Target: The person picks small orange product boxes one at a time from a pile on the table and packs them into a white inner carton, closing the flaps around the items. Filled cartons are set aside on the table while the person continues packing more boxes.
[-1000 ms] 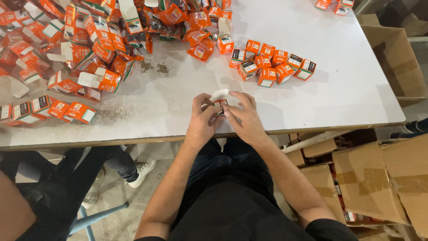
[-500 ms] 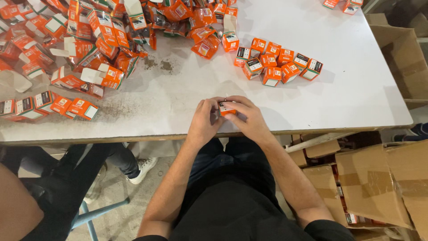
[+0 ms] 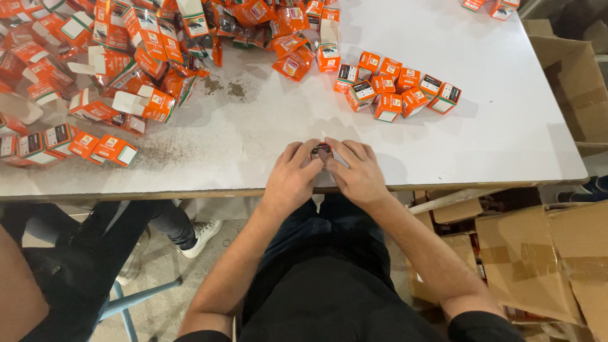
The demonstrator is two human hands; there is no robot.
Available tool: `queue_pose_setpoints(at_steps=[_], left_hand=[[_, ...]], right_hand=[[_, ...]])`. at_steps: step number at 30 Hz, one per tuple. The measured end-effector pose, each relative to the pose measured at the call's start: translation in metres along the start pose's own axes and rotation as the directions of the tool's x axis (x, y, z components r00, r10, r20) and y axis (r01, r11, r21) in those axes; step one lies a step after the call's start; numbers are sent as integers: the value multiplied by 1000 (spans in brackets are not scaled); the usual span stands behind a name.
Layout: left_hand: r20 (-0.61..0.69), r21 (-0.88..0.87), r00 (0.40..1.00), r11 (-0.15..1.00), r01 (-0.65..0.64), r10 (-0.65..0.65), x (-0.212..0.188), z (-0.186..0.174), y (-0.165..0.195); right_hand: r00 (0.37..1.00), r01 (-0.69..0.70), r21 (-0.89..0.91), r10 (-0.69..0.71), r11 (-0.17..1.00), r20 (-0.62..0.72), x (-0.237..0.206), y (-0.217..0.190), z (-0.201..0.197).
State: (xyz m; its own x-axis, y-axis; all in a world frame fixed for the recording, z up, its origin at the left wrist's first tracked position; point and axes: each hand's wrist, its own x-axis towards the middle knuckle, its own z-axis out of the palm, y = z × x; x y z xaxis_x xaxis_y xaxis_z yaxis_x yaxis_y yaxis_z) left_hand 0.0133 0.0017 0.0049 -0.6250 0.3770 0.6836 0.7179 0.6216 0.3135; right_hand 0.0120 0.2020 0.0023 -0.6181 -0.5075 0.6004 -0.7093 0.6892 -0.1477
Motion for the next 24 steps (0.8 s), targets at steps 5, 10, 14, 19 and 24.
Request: queue_pose_setpoints(at_steps=[5,10,14,19,24], left_hand=[[103,15,994,999,-43,41,25,-18,-18],[127,-77,987,991,105,-95,127,1,-85],[-58,28,998,999,-22,23,187,42,-85],[9,249,999,967,47,-50,210,42,-79],[-344,127,938,988,93,-44,143,-9,-82]], right_hand=[[997,-66,-216,58,974,-42,8,27,4],[961,-276,-458,227,845,-160,41,105,-4],[949,-310,-423,248,851,-196,55,128,-15],[929,-296,52,300,954,-216,81,105,-9],[970,-239,192,245,952,-6,114,90,29]])
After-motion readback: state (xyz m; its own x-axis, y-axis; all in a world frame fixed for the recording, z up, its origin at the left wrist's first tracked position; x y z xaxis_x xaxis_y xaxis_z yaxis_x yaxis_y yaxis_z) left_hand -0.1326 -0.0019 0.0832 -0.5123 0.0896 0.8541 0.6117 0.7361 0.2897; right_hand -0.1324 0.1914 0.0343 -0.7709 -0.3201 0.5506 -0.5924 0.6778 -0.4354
